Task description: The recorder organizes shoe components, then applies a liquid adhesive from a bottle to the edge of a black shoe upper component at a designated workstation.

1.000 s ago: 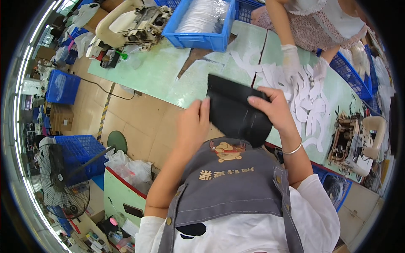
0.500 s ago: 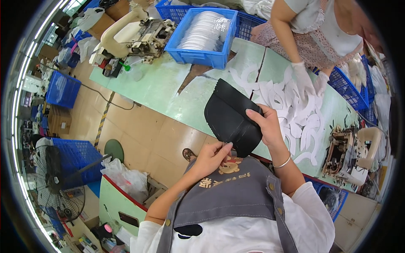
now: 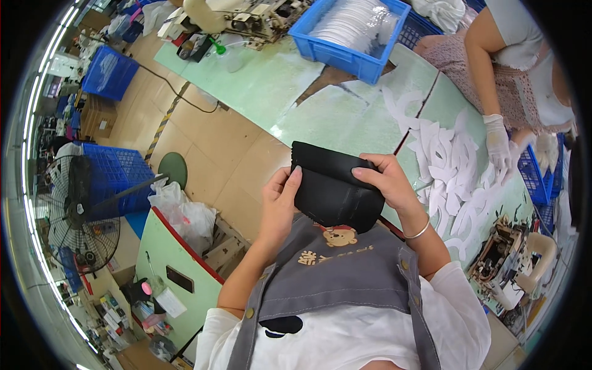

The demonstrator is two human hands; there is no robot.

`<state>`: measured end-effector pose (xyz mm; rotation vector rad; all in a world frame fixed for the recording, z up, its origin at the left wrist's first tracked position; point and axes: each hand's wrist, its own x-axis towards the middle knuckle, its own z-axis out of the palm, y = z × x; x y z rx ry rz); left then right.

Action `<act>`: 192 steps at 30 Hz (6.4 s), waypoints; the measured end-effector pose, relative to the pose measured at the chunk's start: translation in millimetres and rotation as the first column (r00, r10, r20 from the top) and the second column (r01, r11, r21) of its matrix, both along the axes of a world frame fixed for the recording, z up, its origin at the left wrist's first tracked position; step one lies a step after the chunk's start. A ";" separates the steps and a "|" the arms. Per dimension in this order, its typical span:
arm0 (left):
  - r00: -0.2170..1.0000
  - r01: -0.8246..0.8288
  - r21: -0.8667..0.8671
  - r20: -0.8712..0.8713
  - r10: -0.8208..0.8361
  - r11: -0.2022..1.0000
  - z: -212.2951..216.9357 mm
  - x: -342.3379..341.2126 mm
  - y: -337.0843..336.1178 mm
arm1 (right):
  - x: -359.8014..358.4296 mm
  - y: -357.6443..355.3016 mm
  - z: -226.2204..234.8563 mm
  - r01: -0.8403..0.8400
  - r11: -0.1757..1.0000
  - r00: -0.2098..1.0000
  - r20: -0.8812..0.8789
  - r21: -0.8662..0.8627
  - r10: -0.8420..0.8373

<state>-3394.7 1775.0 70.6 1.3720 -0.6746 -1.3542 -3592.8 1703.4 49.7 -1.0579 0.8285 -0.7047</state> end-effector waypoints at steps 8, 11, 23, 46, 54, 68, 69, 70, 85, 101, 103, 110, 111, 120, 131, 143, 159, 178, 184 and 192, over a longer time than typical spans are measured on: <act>0.985 -0.153 0.026 -0.081 0.155 0.988 9.2 40.0 -0.3 | 59.7 -14.4 9.0 -0.092 0.994 0.996 0.011 0.067 0.092; 0.978 -0.184 0.002 -0.096 0.184 0.983 10.0 68.5 5.3 | 91.9 -19.3 15.3 -0.142 0.988 0.990 0.003 0.055 0.142; 0.864 -0.486 -0.194 0.035 0.502 0.852 21.2 208.8 68.5 | 272.2 -23.2 51.3 -0.533 0.631 0.846 -0.344 -0.564 0.407; 0.831 -0.542 -0.184 0.023 0.555 0.820 45.0 372.3 105.7 | 487.3 14.7 75.1 -0.616 0.540 0.779 -0.343 -0.573 0.525; 0.736 -0.608 -0.311 0.124 0.666 0.730 31.3 424.5 44.4 | 547.8 -48.9 64.5 -0.558 0.333 0.765 -0.317 -0.760 0.560; 0.793 -0.491 -0.481 0.097 0.601 0.726 67.8 538.3 -64.5 | 676.8 -174.1 72.4 0.117 -0.221 0.904 0.012 -0.968 0.426; 0.796 -0.488 -0.484 0.095 0.598 0.726 71.6 542.4 -71.9 | 684.8 -181.0 69.6 0.126 -0.249 0.922 0.021 -0.960 0.386; 0.782 -0.523 -0.430 0.102 0.615 0.736 74.0 545.3 -77.9 | 690.6 -185.4 68.1 0.116 -0.290 0.930 0.002 -0.950 0.367; 0.664 -0.502 -0.438 0.356 0.657 0.746 46.8 763.0 -163.2 | 872.5 -277.4 72.7 -0.354 -0.002 0.867 -0.329 -0.935 0.375; 0.618 -0.131 -0.396 0.684 0.387 0.909 44.0 1001.3 -276.8 | 1085.1 -356.1 43.5 -0.465 0.490 0.861 -0.249 -0.737 0.443; 0.650 -0.140 -0.372 0.665 0.368 0.918 44.8 1022.8 -300.9 | 1110.1 -381.0 30.7 -0.447 0.552 0.866 -0.186 -0.704 0.464; 0.743 -0.403 -0.305 0.441 0.503 0.863 33.9 1109.6 -402.7 | 1217.1 -482.4 14.4 -0.206 0.435 0.953 -0.078 -0.877 0.293; 0.773 -0.438 -0.279 0.369 0.516 0.855 35.8 1122.6 -421.9 | 1231.1 -501.3 16.8 -0.174 0.346 0.969 -0.098 -0.922 0.226; 0.767 -0.420 -0.354 0.352 0.536 0.835 22.9 1230.4 -569.0 | 1312.0 -671.1 24.2 -0.416 0.410 0.867 -0.219 -0.812 0.447; 0.722 -0.084 -0.148 0.673 0.163 0.985 -5.7 1420.9 -729.2 | 1458.1 -808.4 -8.6 -0.349 0.478 0.932 -0.351 -0.806 0.090; 0.413 0.479 -0.209 0.911 -0.010 0.852 -15.0 1618.7 -943.2 | 1665.3 -971.3 9.1 -0.283 0.609 0.954 -0.284 -0.741 0.098; 0.532 -0.102 -0.317 0.784 0.321 0.943 2.1 1817.2 -1206.6 | 1913.0 -1284.7 14.0 -0.381 0.428 0.873 -0.166 -0.820 0.459; 0.412 0.024 -0.854 0.482 0.773 0.520 60.9 2160.9 -1383.3 | 2252.4 -1461.3 110.8 -0.026 -0.043 0.853 -0.044 -0.999 0.519; 0.453 0.132 -0.841 0.522 0.723 0.524 67.2 2246.8 -1428.1 | 2325.0 -1499.6 115.2 -0.018 -0.083 0.903 -0.051 -0.996 0.427; 0.212 0.280 -0.825 0.552 0.806 0.491 61.9 2344.5 -1483.5 | 2439.4 -1569.1 94.0 0.046 -0.005 0.820 0.035 -0.999 0.571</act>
